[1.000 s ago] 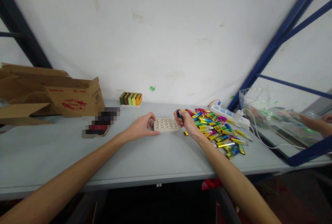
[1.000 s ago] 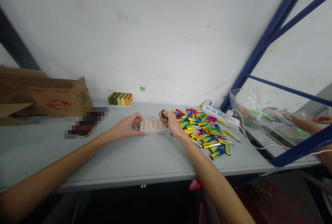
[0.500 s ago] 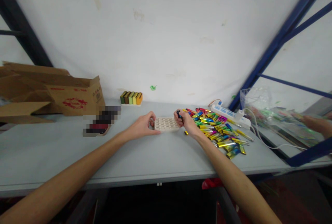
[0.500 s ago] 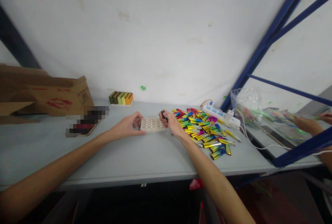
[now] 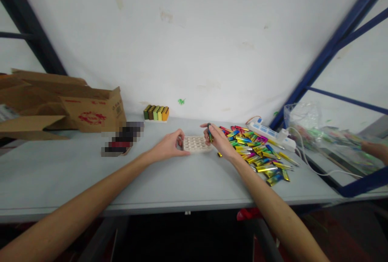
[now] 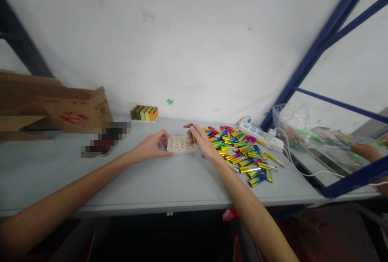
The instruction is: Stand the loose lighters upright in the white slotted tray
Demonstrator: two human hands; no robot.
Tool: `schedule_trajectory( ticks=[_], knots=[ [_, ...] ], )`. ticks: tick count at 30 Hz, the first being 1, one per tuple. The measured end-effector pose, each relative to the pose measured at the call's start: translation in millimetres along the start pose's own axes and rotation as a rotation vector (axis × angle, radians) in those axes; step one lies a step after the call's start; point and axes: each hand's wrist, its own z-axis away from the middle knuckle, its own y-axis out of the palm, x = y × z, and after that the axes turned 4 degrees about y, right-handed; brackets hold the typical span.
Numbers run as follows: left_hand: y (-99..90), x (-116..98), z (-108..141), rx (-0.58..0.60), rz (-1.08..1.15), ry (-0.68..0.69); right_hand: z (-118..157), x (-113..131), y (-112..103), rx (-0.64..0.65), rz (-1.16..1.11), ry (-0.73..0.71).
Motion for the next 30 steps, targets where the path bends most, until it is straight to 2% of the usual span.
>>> schedule_trajectory(
  ticks=[7, 9, 12, 16, 22, 30],
  knots=[
    [12.1, -2, 0, -0.110, -0.020, -0.030, -9, 8, 12, 0.038, 0.151, -0.077],
    [14.9, -2, 0, -0.121, -0.012, -0.042, -16, 7, 18, 0.012, 0.211, -0.092],
    [16.6, -2, 0, -0.129, -0.016, -0.054, -28, 3, 25, -0.046, 0.448, -0.123],
    [15.5, 0, 0, -0.122, -0.022, -0.066, -39, -4, 21, -0.032, 0.689, -0.209],
    [14.8, 4, -2, -0.093, 0.022, -0.047, -39, -16, 4, 0.004, 0.728, -0.261],
    [12.2, 1, 0, -0.103, 0.097, -0.053, -43, -21, 17, 0.099, 0.814, -0.212]
  ],
)
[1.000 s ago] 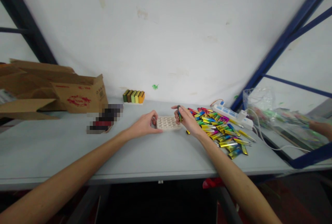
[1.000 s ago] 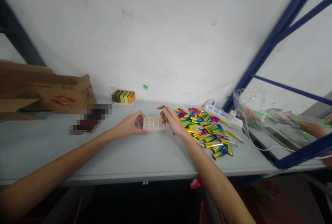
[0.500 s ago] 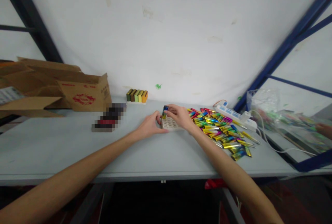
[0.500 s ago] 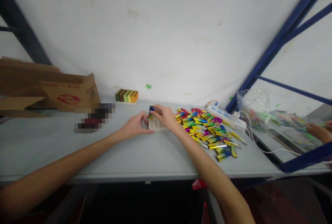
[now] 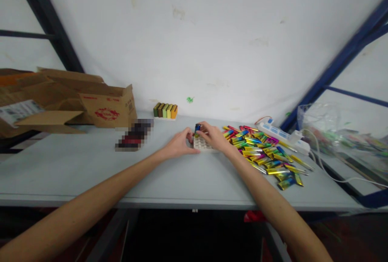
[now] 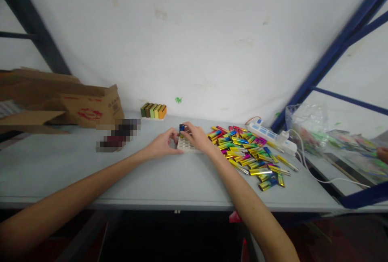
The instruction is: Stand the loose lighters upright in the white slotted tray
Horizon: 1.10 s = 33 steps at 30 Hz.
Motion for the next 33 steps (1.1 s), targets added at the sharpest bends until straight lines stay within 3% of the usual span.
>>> schedule_trajectory(
  ticks=[4, 12, 23, 33],
  knots=[
    [-2.2, -4, 1, 0.021, 0.024, -0.010, 4, 1, -5, 0.050, 0.039, -0.004],
    [-5.7, -2, 0, 0.052, 0.162, -0.032, 36, -12, -49, 0.300, 0.234, 0.029],
    [-5.8, 4, -4, 0.076, 0.121, -0.041, 37, -24, -52, 0.224, 0.217, 0.039],
    [-4.6, -12, -4, 0.074, -0.091, -0.004, 38, -20, -58, 0.230, 0.145, 0.073]
  ],
)
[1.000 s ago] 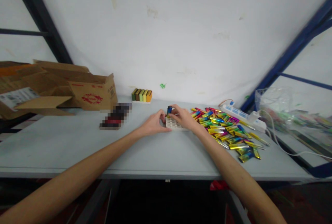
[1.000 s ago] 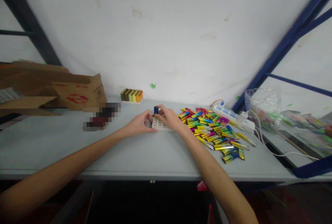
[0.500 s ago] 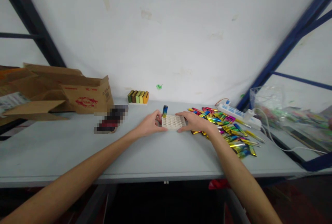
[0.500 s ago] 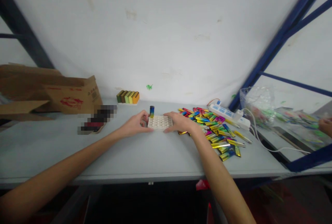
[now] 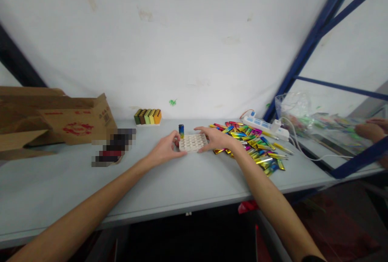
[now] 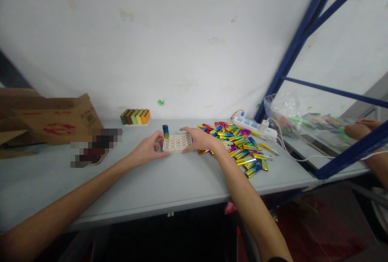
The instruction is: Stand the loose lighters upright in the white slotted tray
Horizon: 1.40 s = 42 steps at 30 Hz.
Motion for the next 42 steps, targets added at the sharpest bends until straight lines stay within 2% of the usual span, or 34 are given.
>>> schedule_trajectory(
  ticks=[6, 8, 10, 14, 18, 20, 24, 31, 34, 36, 38, 42],
  knots=[
    [-2.1, -1, -1, 0.029, 0.023, -0.017, -1, 7, 1, 0.037, 0.053, -0.003],
    [-3.8, 0, -1, 0.046, 0.037, -0.013, 2, 9, -6, 0.034, 0.020, -0.005],
    [-6.5, 1, -1, 0.067, 0.062, -0.017, 10, 12, -21, -0.033, -0.027, -0.011],
    [-13.8, 5, 0, 0.088, 0.073, -0.038, 48, 13, -64, -0.341, -0.092, 0.046],
    [-17.9, 9, 1, 0.061, 0.085, -0.048, 104, 5, -93, -0.399, -0.021, 0.178],
    [-17.7, 9, 1, 0.052, 0.090, -0.054, 129, -1, -95, -0.387, 0.063, 0.225],
    [-15.4, 7, 1, 0.045, 0.075, -0.085, 171, -8, -86, -0.338, 0.198, 0.312],
    [-13.8, 10, 0, 0.040, 0.080, -0.091, 221, -14, -70, -0.365, 0.231, 0.403],
    [-14.6, 10, -1, 0.045, 0.087, -0.092, 223, -15, -61, -0.366, 0.214, 0.407],
    [-14.9, 10, -1, 0.047, 0.080, -0.092, 212, -14, -55, -0.361, 0.209, 0.381],
    [-14.7, 10, -2, 0.043, 0.059, -0.091, 190, -13, -49, -0.348, 0.228, 0.317],
    [-13.7, 11, -1, 0.027, -0.004, -0.077, 130, -13, -45, -0.289, 0.322, 0.152]
  ],
)
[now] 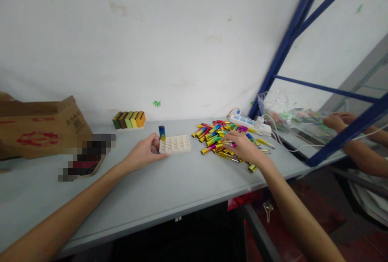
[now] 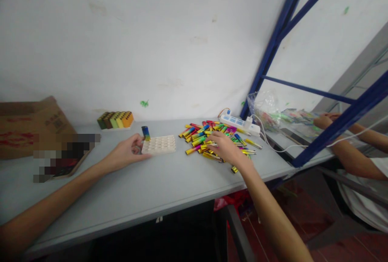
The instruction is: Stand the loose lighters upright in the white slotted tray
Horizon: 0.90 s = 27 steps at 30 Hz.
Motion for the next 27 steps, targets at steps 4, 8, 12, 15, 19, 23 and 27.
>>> schedule_trajectory(
  ticks=[4, 8, 12, 15, 19, 23, 27],
  knots=[
    [0.8, 0, 1, 0.001, -0.034, 0.014, -47, -9, 14, 0.080, 0.101, -0.105],
    [1.9, 0, 1, -0.009, -0.043, 0.031, -68, -24, 17, 0.240, 0.104, -0.141],
    [2.9, 2, 0, -0.012, -0.043, 0.028, -74, -25, 15, 0.358, 0.117, -0.114],
    [3.0, 2, 0, -0.020, -0.054, 0.028, -71, -23, 13, 0.363, 0.090, -0.086],
    [2.5, 1, 1, -0.020, -0.058, 0.017, -64, -24, 7, 0.300, 0.034, -0.085],
    [2.6, 1, 1, -0.023, -0.047, 0.024, -77, -24, 4, 0.201, -0.017, -0.079],
    [2.8, 2, 1, -0.024, -0.069, 0.027, -116, -21, 21, 0.229, 0.051, -0.154]
  ],
)
